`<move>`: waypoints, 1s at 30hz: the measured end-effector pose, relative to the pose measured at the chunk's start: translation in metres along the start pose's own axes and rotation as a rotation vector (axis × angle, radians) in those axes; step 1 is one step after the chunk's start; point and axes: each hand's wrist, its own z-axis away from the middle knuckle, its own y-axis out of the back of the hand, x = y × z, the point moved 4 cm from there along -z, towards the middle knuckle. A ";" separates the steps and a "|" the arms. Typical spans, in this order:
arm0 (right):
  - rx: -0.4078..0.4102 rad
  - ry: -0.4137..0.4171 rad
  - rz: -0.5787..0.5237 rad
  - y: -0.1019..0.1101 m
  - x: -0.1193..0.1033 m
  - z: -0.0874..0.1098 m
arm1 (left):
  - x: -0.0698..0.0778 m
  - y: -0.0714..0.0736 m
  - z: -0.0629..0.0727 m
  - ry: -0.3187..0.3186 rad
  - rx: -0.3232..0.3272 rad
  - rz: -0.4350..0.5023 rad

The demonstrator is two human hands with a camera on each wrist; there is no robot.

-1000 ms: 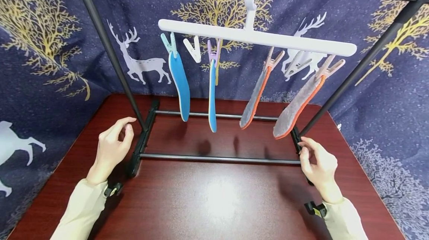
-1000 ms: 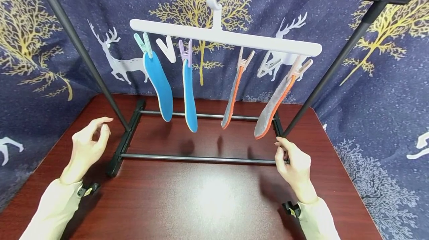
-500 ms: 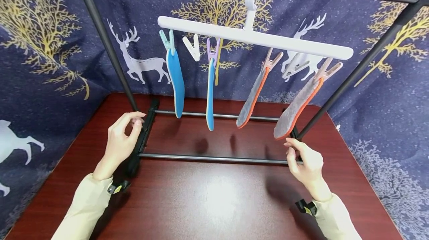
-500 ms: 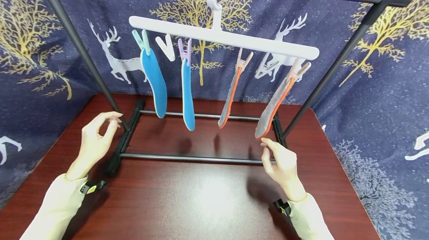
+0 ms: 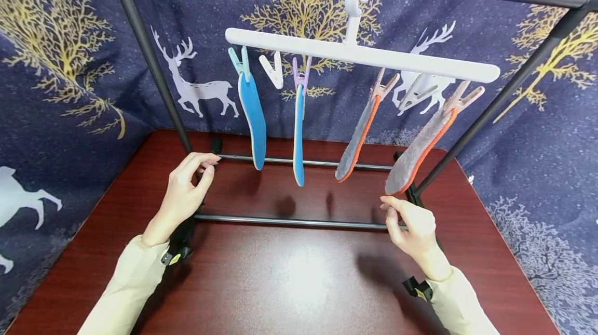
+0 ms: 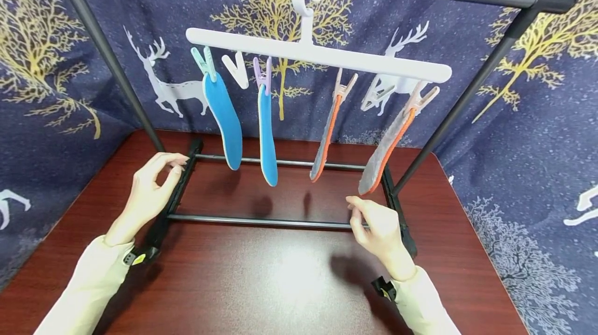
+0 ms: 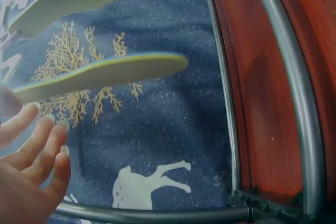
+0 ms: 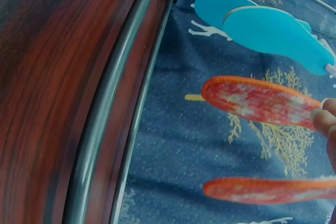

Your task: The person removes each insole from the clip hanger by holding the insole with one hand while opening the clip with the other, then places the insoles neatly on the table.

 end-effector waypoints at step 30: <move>-0.135 -0.040 -0.080 -0.040 -0.021 -0.032 | 0.012 -0.019 -0.009 0.143 -0.115 0.153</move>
